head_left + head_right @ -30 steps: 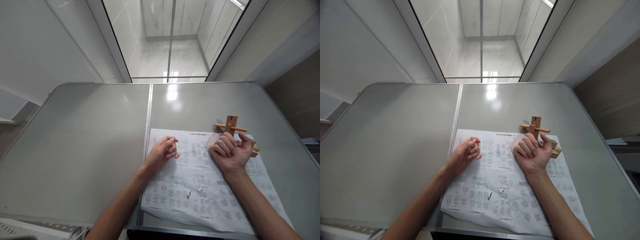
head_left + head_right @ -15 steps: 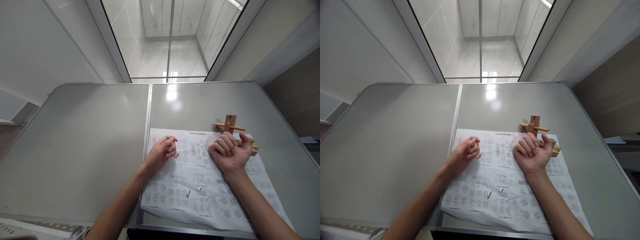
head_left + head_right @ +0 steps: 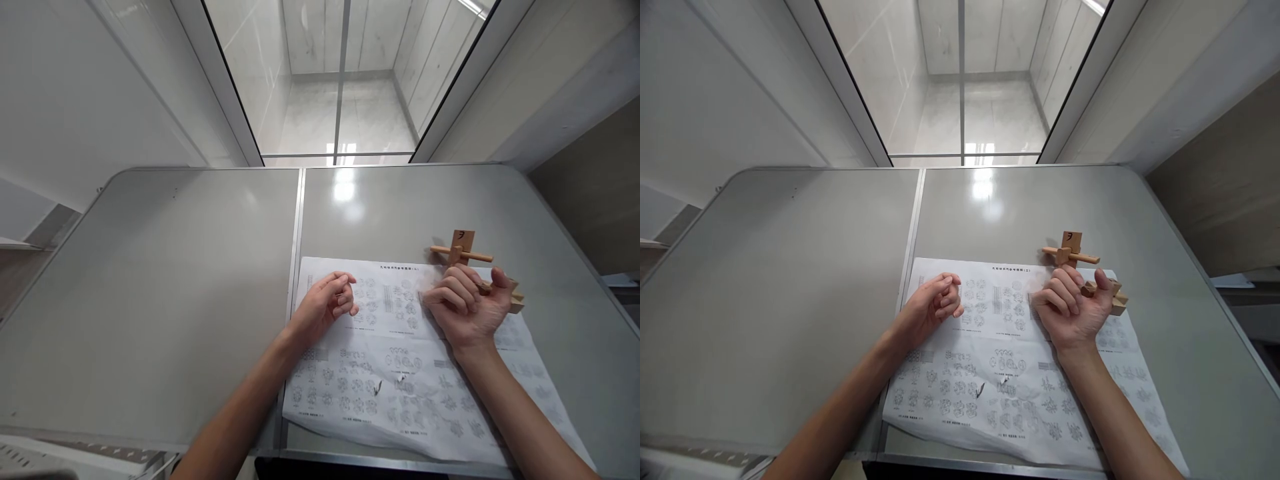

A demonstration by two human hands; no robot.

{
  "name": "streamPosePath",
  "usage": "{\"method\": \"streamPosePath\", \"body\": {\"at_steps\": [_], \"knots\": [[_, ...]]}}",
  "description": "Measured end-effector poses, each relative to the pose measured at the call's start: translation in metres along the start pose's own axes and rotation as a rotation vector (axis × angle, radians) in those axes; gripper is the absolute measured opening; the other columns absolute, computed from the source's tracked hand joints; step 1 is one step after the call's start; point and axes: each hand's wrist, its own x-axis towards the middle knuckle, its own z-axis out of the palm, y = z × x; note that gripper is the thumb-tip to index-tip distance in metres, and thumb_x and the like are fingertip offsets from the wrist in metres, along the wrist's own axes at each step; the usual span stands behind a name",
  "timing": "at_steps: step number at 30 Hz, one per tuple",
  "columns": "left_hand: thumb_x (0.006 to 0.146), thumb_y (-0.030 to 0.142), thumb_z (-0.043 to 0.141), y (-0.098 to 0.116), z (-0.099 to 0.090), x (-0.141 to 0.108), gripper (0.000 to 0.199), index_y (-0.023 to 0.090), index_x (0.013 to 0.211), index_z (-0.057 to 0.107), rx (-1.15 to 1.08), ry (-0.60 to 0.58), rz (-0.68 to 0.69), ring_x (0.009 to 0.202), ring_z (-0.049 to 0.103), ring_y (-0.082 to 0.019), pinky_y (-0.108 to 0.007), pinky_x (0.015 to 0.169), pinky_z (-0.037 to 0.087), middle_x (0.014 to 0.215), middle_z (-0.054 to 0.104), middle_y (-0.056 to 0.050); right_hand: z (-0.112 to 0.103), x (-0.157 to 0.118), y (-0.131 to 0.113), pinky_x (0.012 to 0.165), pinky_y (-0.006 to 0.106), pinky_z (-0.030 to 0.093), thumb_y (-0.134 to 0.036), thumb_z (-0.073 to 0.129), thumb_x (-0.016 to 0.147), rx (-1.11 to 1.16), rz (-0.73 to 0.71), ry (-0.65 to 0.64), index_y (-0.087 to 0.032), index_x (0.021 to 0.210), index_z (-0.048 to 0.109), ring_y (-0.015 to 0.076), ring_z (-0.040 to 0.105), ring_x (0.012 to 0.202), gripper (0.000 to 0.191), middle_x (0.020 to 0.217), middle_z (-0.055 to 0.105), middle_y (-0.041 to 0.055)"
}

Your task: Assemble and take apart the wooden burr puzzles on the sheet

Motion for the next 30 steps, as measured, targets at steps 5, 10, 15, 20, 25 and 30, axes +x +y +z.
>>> {"method": "streamPosePath", "body": {"at_steps": [5, 10, 15, 20, 25, 30], "knots": [[0.095, 0.044, 0.077, 0.002, 0.003, -0.001, 0.032, 0.016, 0.101, 0.063, -0.003, 0.01, 0.002, 0.054, 0.03, -0.006, -0.027, 0.068, 0.047, 0.069, 0.04, 0.009, -0.001, -0.001, -0.005, 0.035, 0.029, 0.021, -0.027, 0.075, 0.074, 0.055, -0.018, 0.007, -0.027, 0.068, 0.044, 0.008, 0.023, 0.035, 0.032, 0.048, 0.031, -0.0113], [0.094, 0.044, 0.078, 0.002, 0.004, -0.001, 0.032, 0.016, 0.1, 0.064, 0.003, 0.016, -0.002, 0.054, 0.03, -0.006, -0.028, 0.069, 0.046, 0.068, 0.04, 0.009, 0.0, -0.003, -0.001, 0.034, 0.029, 0.022, -0.02, 0.075, 0.073, 0.105, -0.055, 0.011, -0.028, 0.07, 0.047, 0.0083, 0.024, 0.036, 0.029, 0.05, 0.033, -0.0112], [0.095, 0.043, 0.077, 0.0, 0.002, 0.0, 0.031, 0.016, 0.102, 0.064, -0.004, 0.011, 0.006, 0.055, 0.03, -0.006, -0.028, 0.069, 0.047, 0.069, 0.04, 0.009, 0.002, -0.007, 0.005, 0.034, 0.03, 0.02, -0.019, 0.076, 0.072, 0.244, -0.048, 0.019, -0.029, 0.076, 0.052, 0.0079, 0.023, 0.036, 0.026, 0.05, 0.035, -0.0122], [0.098, 0.041, 0.074, 0.0, 0.001, 0.0, 0.028, 0.016, 0.103, 0.064, -0.004, 0.005, 0.013, 0.055, 0.029, -0.006, -0.027, 0.069, 0.048, 0.071, 0.04, 0.008, 0.001, -0.009, 0.003, 0.036, 0.029, 0.024, -0.024, 0.072, 0.075, 0.123, -0.024, 0.0, -0.03, 0.086, 0.053, 0.009, 0.024, 0.037, 0.023, 0.054, 0.036, -0.0122], [0.096, 0.043, 0.077, 0.002, 0.003, -0.001, 0.03, 0.016, 0.102, 0.064, 0.005, 0.013, 0.007, 0.055, 0.029, -0.006, -0.027, 0.068, 0.048, 0.07, 0.04, 0.009, 0.002, -0.009, 0.003, 0.039, 0.031, 0.025, -0.026, 0.068, 0.08, 0.062, -0.057, -0.007, -0.03, 0.089, 0.054, 0.0112, 0.025, 0.04, 0.018, 0.056, 0.035, -0.0106], [0.094, 0.043, 0.077, 0.002, 0.003, 0.001, 0.031, 0.016, 0.101, 0.064, 0.01, 0.02, 0.004, 0.054, 0.029, -0.006, -0.027, 0.068, 0.048, 0.069, 0.04, 0.009, 0.003, -0.01, 0.004, 0.04, 0.03, 0.025, -0.017, 0.062, 0.081, -0.058, -0.139, 0.025, -0.031, 0.093, 0.051, 0.0131, 0.026, 0.043, 0.021, 0.057, 0.032, -0.0103]]}}
